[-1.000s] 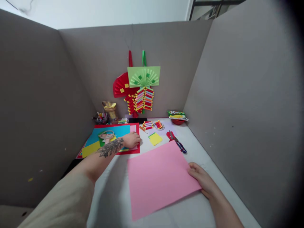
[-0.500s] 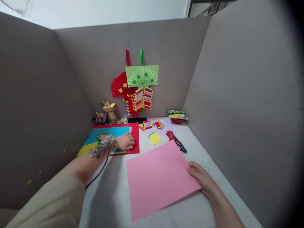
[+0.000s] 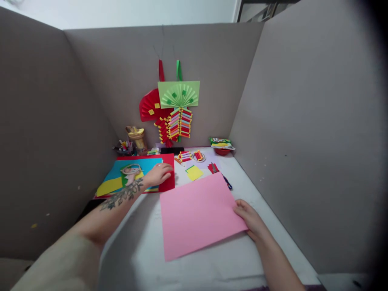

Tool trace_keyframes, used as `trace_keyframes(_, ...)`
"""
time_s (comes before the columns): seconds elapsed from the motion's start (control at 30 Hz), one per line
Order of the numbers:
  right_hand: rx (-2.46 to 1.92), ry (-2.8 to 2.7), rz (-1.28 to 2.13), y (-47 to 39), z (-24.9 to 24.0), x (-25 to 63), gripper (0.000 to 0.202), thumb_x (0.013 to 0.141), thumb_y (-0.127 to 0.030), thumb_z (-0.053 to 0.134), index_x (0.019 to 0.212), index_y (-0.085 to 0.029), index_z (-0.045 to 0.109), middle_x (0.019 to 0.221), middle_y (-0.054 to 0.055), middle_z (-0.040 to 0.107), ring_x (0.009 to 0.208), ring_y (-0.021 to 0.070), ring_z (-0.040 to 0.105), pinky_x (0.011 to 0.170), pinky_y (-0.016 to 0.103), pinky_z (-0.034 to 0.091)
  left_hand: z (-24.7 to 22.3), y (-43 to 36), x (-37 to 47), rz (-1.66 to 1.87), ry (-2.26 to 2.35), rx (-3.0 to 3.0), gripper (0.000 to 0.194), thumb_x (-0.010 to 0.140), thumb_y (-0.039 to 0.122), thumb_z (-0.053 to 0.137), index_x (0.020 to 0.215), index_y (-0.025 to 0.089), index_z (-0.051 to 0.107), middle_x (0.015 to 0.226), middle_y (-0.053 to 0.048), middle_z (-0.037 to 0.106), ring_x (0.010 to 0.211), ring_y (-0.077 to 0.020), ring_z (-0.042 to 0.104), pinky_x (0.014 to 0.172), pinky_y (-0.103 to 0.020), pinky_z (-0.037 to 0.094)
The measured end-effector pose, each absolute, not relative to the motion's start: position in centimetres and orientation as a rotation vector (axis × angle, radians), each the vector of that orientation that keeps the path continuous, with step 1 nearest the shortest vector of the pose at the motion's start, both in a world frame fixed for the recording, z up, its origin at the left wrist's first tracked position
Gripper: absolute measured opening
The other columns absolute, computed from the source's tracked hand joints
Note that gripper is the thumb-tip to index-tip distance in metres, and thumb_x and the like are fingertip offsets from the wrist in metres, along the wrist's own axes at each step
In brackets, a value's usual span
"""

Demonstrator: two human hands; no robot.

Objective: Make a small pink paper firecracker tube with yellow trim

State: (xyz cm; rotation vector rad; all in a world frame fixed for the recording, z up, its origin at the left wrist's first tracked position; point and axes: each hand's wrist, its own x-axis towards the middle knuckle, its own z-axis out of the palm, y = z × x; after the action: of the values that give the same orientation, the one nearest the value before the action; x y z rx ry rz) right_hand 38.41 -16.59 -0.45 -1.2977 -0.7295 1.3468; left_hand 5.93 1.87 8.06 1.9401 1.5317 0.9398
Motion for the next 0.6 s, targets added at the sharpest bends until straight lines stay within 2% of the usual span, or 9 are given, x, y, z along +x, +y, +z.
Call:
trace_keyframes(0.1,-1.276,-0.654,1.274,-15.7,-0.3,38.3,0.032,0.062,-0.036,0.073,0.077,-0.02,0.05,0.064,-0.003,0.06,0.053,0.0119,0.052,0.05,0.021,0.037,7.4,1.6,5.6,0.928,1.302,1.881,0.03,0.087,0.034,0.05,0.114,0.02,0.055,0.123,-0.009,0.054,0.113,-0.0195,0.051,0.097,-0.036,0.041)
trace_keyframes(0.2,-1.27,-0.615,1.176,-14.6,0.2,37.8,0.032,0.061,-0.034,0.074,0.079,-0.021,0.052,0.064,-0.002,0.061,0.054,0.0133,0.055,0.05,0.022,0.039,6.4,-0.1,5.1,1.039,1.31,1.534,0.05,0.081,0.038,0.057,0.125,0.018,0.044,0.132,-0.014,0.047,0.121,-0.0235,0.045,0.097,-0.035,0.04)
trace_keyframes(0.27,-1.253,-0.6,1.133,-14.2,0.5,37.1,0.033,0.059,-0.034,0.076,0.078,-0.021,0.053,0.064,-0.002,0.062,0.053,0.0136,0.055,0.049,0.022,0.04,5.7,-1.6,5.0,0.982,1.319,1.295,0.065,0.071,0.037,0.069,0.127,0.018,0.041,0.13,-0.017,0.049,0.115,-0.0268,0.051,0.087,-0.034,0.047)
trace_keyframes(0.37,-1.201,-0.577,1.106,-14.8,1.2,36.2,0.032,0.058,-0.034,0.078,0.077,-0.021,0.056,0.067,-0.001,0.065,0.057,0.0145,0.058,0.052,0.023,0.043,5.0,-3.4,5.3,0.888,1.131,1.086,0.075,0.061,0.029,0.078,0.125,0.018,0.041,0.112,-0.015,0.061,0.091,-0.027,0.064,0.071,-0.035,0.053)
trace_keyframes(0.43,-1.135,-0.591,1.112,-15.9,1.7,35.8,0.031,0.063,-0.04,0.074,0.083,-0.021,0.059,0.078,0.001,0.068,0.066,0.0173,0.062,0.058,0.026,0.047,4.7,-3.7,5.2,0.866,1.01,1.005,0.074,0.057,0.022,0.079,0.121,0.018,0.043,0.101,-0.012,0.066,0.078,-0.025,0.067,0.066,-0.035,0.054)
trace_keyframes(0.5,-1.047,-0.637,1.135,-16.9,2.4,35.8,0.035,0.07,-0.048,0.067,0.092,-0.022,0.061,0.088,0.005,0.069,0.076,0.0205,0.063,0.066,0.03,0.05,4.5,-3.6,4.9,0.824,0.89,0.965,0.07,0.056,0.017,0.079,0.118,0.019,0.046,0.099,-0.009,0.067,0.075,-0.0235,0.067,0.066,-0.034,0.054)
trace_keyframes(0.6,-1.034,-0.754,1.1,-17.6,3.4,35.8,0.045,0.069,-0.046,0.069,0.108,-0.027,0.057,0.096,0.005,0.069,0.081,0.023,0.064,0.069,0.035,0.052,3.9,-3.4,4.0,0.73,0.758,0.963,0.065,0.057,0.016,0.078,0.115,0.02,0.049,0.099,-0.008,0.067,0.075,-0.0212,0.067,0.065,-0.031,0.054)
